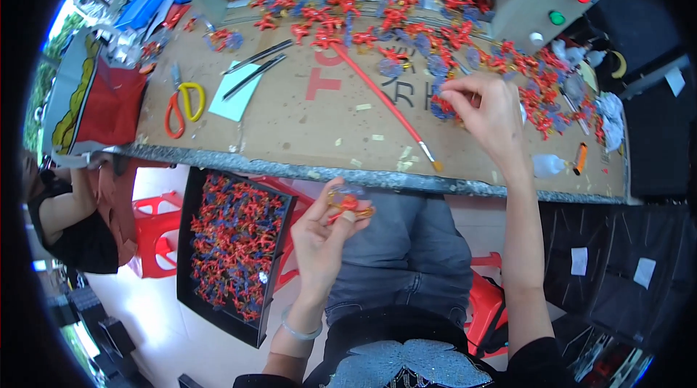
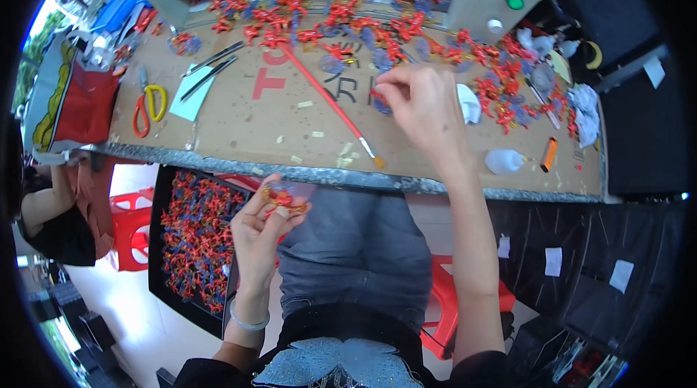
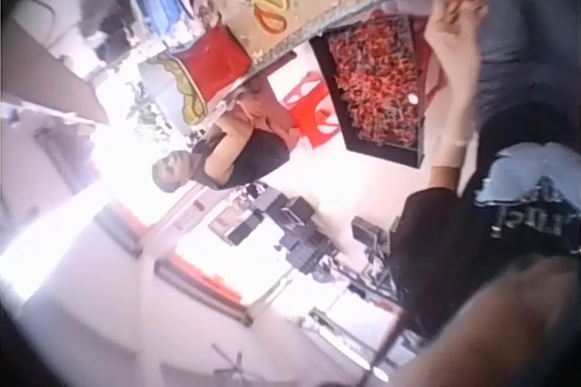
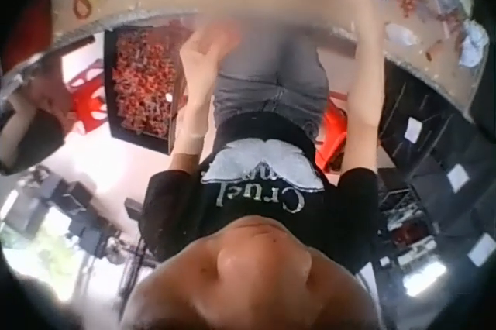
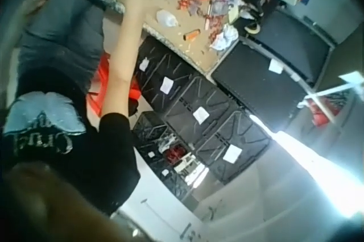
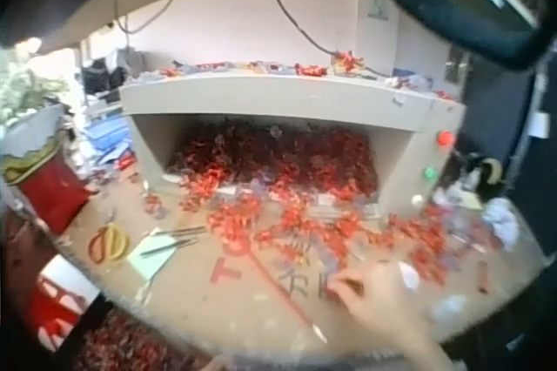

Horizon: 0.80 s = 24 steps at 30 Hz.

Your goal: The person assembles toy figurines by attaching components together by hand, applying adhesive using a squeeze bottle and a brush, and trimming pieces with a hand tool.

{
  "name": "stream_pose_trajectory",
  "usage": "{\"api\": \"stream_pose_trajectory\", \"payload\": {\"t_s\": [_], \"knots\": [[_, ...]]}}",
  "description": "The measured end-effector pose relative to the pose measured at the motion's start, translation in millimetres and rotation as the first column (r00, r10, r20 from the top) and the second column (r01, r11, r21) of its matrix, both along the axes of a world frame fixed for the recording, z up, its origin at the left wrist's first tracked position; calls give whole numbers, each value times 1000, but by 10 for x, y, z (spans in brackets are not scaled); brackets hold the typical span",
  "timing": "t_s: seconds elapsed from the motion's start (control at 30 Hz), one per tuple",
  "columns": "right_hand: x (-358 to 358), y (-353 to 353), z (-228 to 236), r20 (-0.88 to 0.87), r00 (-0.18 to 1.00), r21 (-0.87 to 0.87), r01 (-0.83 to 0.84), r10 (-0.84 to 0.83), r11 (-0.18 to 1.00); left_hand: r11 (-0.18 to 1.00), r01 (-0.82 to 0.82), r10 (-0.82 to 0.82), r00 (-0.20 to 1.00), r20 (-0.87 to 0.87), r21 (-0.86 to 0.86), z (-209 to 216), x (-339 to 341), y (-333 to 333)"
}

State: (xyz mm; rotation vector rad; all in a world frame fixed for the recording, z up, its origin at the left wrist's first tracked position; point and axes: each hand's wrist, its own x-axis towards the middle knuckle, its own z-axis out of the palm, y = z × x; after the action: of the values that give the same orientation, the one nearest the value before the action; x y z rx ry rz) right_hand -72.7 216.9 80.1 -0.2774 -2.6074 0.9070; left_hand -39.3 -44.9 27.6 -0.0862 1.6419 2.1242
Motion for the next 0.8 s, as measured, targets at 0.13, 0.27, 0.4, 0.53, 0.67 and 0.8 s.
{"api": "stream_pose_trajectory", "payload": {"t_s": [0.13,0.27,0.4,0.53,0.67,0.8], "knots": [[-134,-318,-160,-95,989,89,-104,112,991,998,49,-49,999,-10,29,50,-9,77],[-466,-640,-268,-145,969,125,-181,199,975,996,62,-60,998,-30,64,74,-17,16],[-1070,-1045,-316,-171,937,134,-284,304,949,999,-14,16,999,-37,47,81,-23,-145],[-1869,-1270,-547,-436,796,192,-374,420,907,993,-94,98,994,-51,68,66,-22,-334],[-2384,-1511,-657,-387,802,199,-408,454,891,988,-156,157,986,-61,17,65,-15,-538],[-2559,-1512,-672,18,841,35,-542,541,840,978,-207,208,978,-13,32,43,-5,-635]]}}
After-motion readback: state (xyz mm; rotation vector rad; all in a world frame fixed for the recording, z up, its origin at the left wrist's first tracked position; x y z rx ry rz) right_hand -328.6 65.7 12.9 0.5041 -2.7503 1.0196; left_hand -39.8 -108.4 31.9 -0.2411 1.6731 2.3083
